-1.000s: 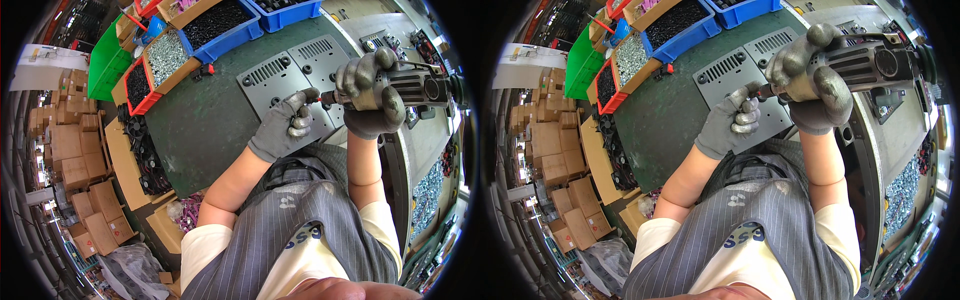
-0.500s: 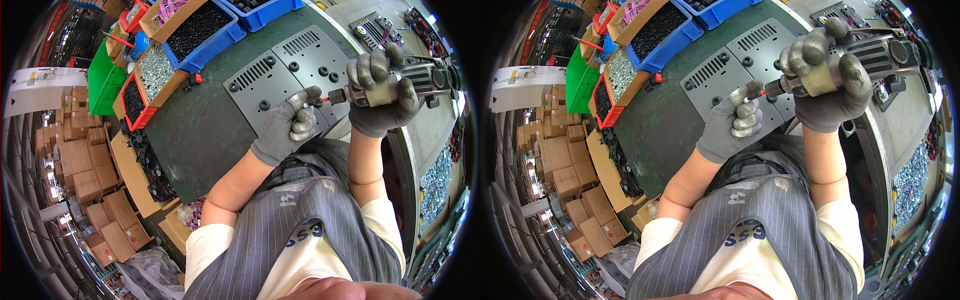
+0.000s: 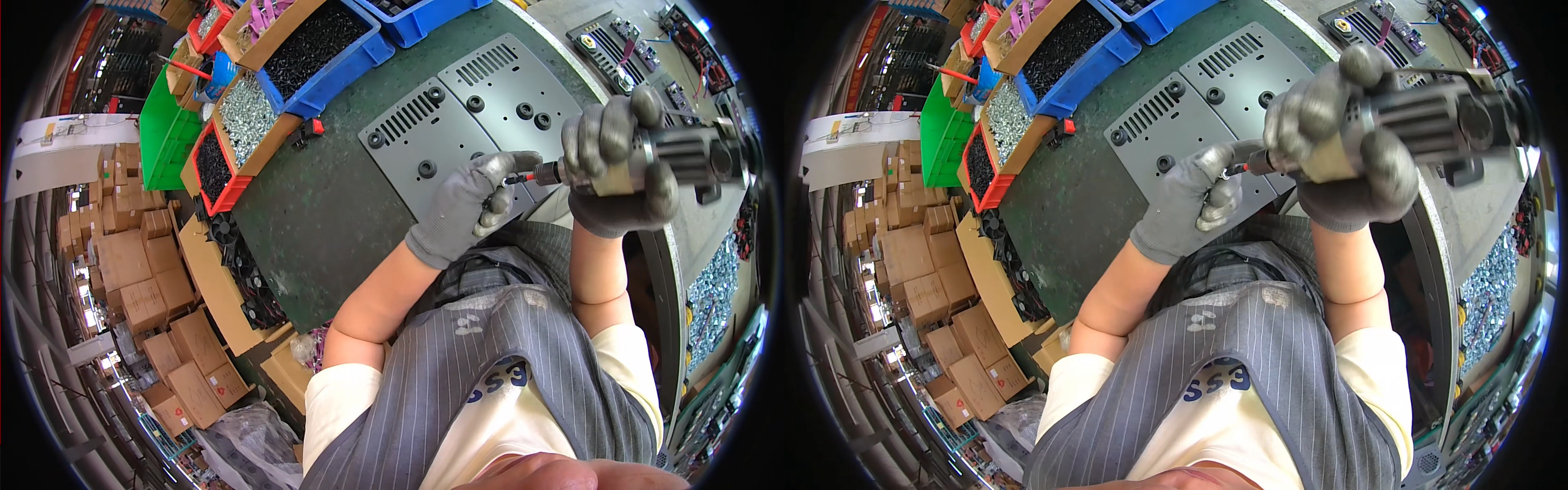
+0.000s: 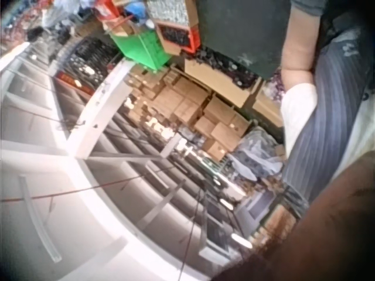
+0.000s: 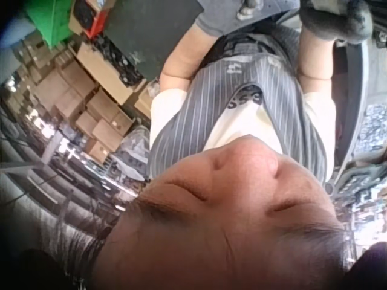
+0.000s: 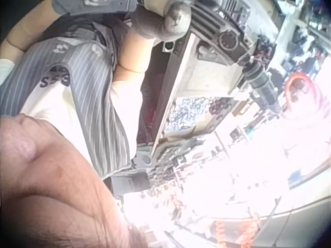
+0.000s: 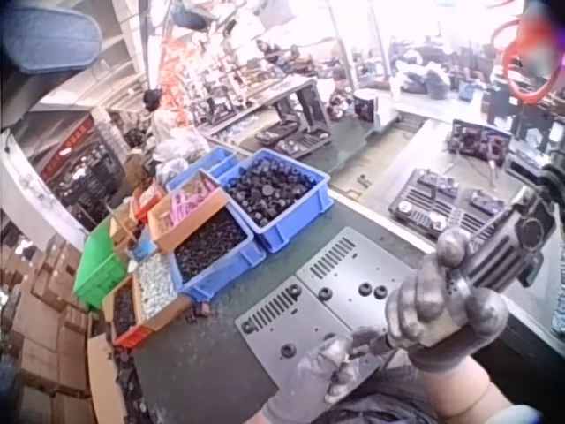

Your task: Assembling an electronic equipment chassis by installing rubber grommets and fans, then securing them with a pneumatic screwdriver.

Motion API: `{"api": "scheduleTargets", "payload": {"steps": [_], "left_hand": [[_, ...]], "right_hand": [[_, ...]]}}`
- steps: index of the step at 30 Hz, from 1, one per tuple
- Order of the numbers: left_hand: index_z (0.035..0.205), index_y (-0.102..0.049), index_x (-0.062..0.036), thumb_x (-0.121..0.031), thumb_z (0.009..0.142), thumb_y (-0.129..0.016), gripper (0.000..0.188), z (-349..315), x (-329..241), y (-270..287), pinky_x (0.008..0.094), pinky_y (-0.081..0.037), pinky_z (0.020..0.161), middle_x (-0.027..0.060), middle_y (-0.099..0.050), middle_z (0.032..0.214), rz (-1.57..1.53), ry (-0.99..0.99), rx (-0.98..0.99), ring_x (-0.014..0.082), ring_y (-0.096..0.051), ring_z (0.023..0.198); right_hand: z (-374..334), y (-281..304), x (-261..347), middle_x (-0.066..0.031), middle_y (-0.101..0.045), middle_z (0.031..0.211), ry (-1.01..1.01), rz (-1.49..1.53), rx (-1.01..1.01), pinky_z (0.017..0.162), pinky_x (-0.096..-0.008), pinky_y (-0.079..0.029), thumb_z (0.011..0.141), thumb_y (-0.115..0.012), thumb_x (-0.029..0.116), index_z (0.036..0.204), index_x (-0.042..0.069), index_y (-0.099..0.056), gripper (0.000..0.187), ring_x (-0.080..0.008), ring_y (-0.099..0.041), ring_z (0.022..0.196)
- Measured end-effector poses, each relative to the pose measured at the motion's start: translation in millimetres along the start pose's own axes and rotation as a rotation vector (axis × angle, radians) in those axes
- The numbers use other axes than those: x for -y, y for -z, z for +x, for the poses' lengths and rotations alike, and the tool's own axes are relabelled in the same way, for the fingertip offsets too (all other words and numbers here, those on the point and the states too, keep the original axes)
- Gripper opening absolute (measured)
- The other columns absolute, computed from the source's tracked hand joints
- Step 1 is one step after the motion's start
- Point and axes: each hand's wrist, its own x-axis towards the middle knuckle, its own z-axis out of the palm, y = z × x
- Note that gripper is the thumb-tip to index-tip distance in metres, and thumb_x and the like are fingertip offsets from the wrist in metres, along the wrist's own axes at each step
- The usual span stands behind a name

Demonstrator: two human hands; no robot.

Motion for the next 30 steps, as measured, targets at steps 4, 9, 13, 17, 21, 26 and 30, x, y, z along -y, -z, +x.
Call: {"api": "scheduleTargets", "payload": {"steps": [4, 9, 13, 17, 21, 26, 30], "left_hand": [[0.112, -0.06, -0.0014, -0.036, 0.091, -0.054, 0.041, 27, -26, 33, 0.0213, -0.043, 0.052, 0.0023, -0.06, 0.074, 0.839, -0.264, -0.336, 0.0084, -0.052, 0.059], [0.106, -0.066, -0.0104, -0.041, 0.077, -0.067, 0.042, 54, -57, 44, 0.0378, -0.049, 0.073, 0.0147, -0.066, 0.096, 1.892, -0.412, -0.493, 0.028, -0.063, 0.082], [0.104, -0.066, -0.0116, -0.037, 0.078, -0.066, 0.037, 73, -64, 52, 0.0362, -0.05, 0.071, 0.0097, -0.068, 0.089, 1.951, -0.217, -0.498, 0.0249, -0.064, 0.081], [0.103, -0.067, -0.0129, -0.034, 0.08, -0.065, 0.032, 76, -88, 63, 0.0342, -0.05, 0.067, 0.0061, -0.069, 0.089, 1.638, -0.174, -0.658, 0.0243, -0.065, 0.079], [0.103, -0.067, -0.0144, -0.034, 0.08, -0.064, 0.03, 84, -81, 62, 0.0351, -0.05, 0.068, 0.0074, -0.069, 0.089, 1.796, -0.278, -0.593, 0.0246, -0.065, 0.08], [0.102, -0.066, -0.018, -0.036, 0.081, -0.063, 0.028, 88, -73, 62, 0.04, -0.05, 0.071, 0.0087, -0.066, 0.093, 1.912, -0.155, -0.587, 0.0288, -0.063, 0.085], [0.099, -0.065, -0.0171, -0.035, 0.082, -0.062, 0.025, 87, -74, 59, 0.0413, -0.05, 0.074, 0.0088, -0.065, 0.097, 1.926, -0.136, -0.588, 0.0298, -0.062, 0.09]], "right_hand": [[-3, 14, -2, -0.0091, -0.057, 0.084, 0.025, 0.063, -0.386, 0.068, -0.0359, -0.043, 0.084, -0.051, 0.03, 0.119, -0.002, -0.046, 0.048, -0.0202, -0.053, 0.072], [1, 26, -14, -0.0086, -0.054, 0.083, -0.05, -0.108, -0.477, 0.073, -0.0346, -0.04, 0.079, -0.056, 0.028, 0.119, -0.002, -0.049, 0.05, -0.02, -0.05, 0.075], [14, 32, -25, -0.0136, -0.06, 0.084, -0.108, -0.108, -0.475, 0.071, -0.0386, -0.047, 0.079, -0.055, 0.02, 0.12, -0.005, -0.045, 0.049, -0.024, -0.057, 0.074], [39, 44, -38, -0.0157, -0.06, 0.085, -0.116, -0.346, -0.441, 0.067, -0.0347, -0.05, 0.078, -0.057, 0.014, 0.115, -0.004, -0.046, 0.042, -0.0241, -0.06, 0.072], [65, 62, -64, -0.0145, -0.06, 0.086, -0.109, -0.567, -0.404, 0.07, -0.035, -0.051, 0.08, -0.055, 0.013, 0.117, -0.005, -0.047, 0.043, -0.0238, -0.061, 0.075], [80, 71, -107, -0.0144, -0.061, 0.086, -0.21, -0.682, -0.372, 0.068, -0.0337, -0.054, 0.08, -0.059, 0.014, 0.116, -0.005, -0.049, 0.042, -0.0223, -0.063, 0.071], [86, 73, -124, -0.0136, -0.061, 0.082, -0.291, -0.714, -0.333, 0.063, -0.032, -0.053, 0.078, -0.064, 0.015, 0.107, -0.006, -0.053, 0.037, -0.021, -0.063, 0.071]]}}
